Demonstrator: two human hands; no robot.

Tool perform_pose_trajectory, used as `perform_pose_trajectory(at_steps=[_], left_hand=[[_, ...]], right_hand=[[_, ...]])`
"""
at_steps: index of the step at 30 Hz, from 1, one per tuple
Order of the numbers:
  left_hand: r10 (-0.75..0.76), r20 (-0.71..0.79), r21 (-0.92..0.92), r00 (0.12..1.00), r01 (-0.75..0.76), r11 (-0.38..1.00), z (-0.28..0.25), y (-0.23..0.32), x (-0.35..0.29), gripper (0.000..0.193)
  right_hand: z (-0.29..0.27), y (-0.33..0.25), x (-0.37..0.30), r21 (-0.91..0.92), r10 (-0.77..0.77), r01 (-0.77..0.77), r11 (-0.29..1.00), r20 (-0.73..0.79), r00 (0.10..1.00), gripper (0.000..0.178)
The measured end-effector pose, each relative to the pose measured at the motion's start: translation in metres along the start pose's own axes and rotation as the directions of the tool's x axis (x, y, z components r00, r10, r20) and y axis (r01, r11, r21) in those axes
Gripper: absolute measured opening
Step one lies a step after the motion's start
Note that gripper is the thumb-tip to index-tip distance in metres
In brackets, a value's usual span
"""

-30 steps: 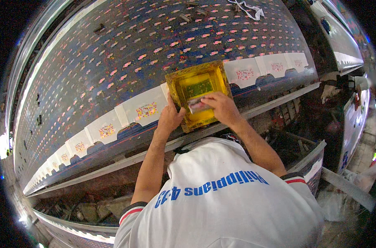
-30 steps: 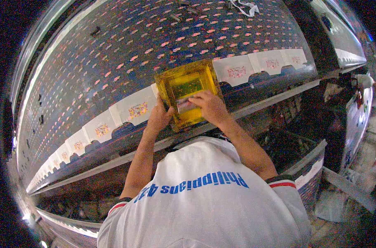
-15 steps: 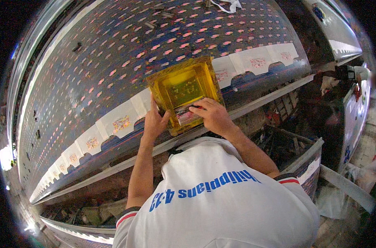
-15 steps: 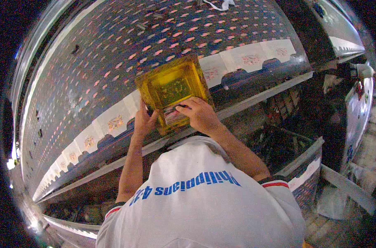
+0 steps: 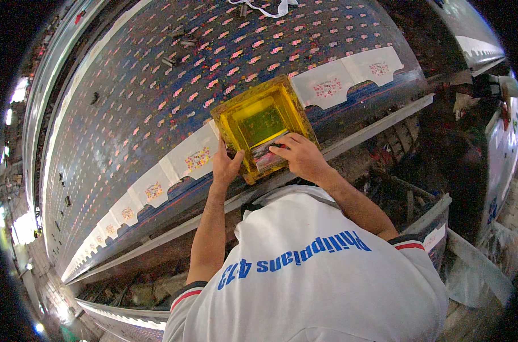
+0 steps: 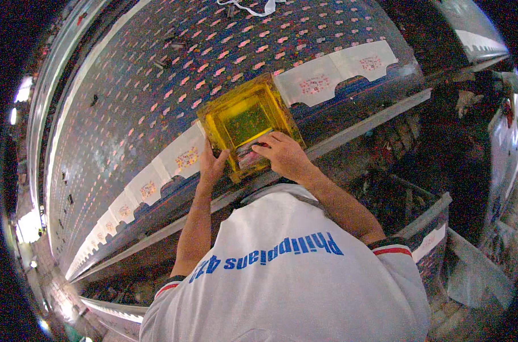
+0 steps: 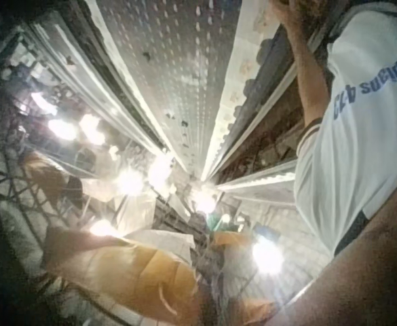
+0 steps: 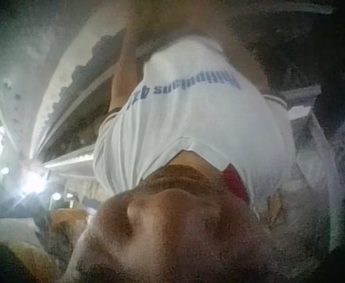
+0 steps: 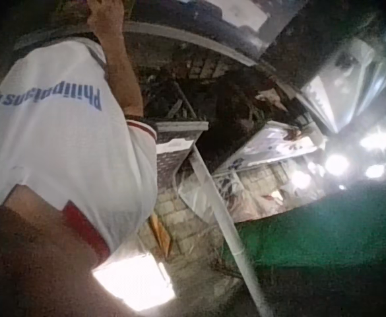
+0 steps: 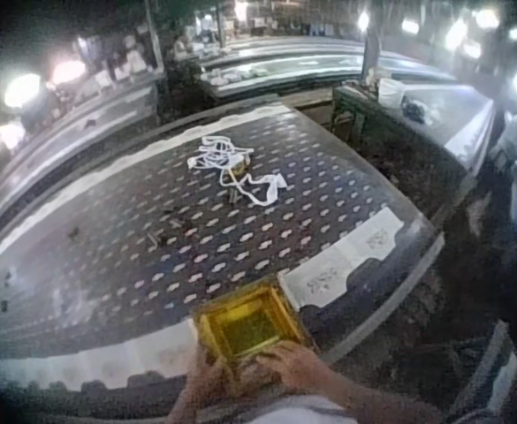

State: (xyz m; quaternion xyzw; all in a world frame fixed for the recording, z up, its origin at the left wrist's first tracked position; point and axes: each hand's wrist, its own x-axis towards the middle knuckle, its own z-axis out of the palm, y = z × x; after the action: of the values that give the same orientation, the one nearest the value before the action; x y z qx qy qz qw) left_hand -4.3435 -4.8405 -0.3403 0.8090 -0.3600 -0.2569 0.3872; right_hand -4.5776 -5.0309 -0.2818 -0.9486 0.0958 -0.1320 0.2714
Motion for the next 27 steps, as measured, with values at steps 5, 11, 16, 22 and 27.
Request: perform_pose_trajectory(at_steps=[5, 11, 16, 22, 27], left_hand=[[-0.02, -0.031, -0.032, 0.999, 0.019, 0.999, 0.0, 0.006, 0.0, 0.087], [-0.065, 0.007, 0.131, 0.998, 0.064, 0.989, 0.001, -0.01, -0.002, 0.103], [-0.011, 0.017, 0.077, 1.0, 0.009, 0.997, 0.001, 0.001, 0.003, 0.107], [-0.029, 0.032, 0.09, 0.999, 0.026, 0.996, -0.001, 0.003, 0.002, 0.105], [0.077, -0.021, 0.034, 0.997, -0.076, 0.997, 0.001, 0.007, -0.001, 0.104]], right_hand=[[0.0, 0.005, 0.001, 0.005, -0.015, 0.016, 1.0, -0.012, 1.0, 0.046], [-0.01, 0.001, 0.0, 0.008, 0.01, -0.01, 1.0, 0.048, 0.999, 0.047], [0.002, 0.005, 0.011, -0.066, 0.028, -0.031, 0.997, -0.041, 0.999, 0.043], [-0.011, 0.028, 0.097, 0.026, 0.133, -0.134, 0.991, 0.037, 0.99, 0.048], [-0.012, 0.042, 0.123, 0.014, 0.107, -0.109, 0.994, 0.064, 0.992, 0.047]])
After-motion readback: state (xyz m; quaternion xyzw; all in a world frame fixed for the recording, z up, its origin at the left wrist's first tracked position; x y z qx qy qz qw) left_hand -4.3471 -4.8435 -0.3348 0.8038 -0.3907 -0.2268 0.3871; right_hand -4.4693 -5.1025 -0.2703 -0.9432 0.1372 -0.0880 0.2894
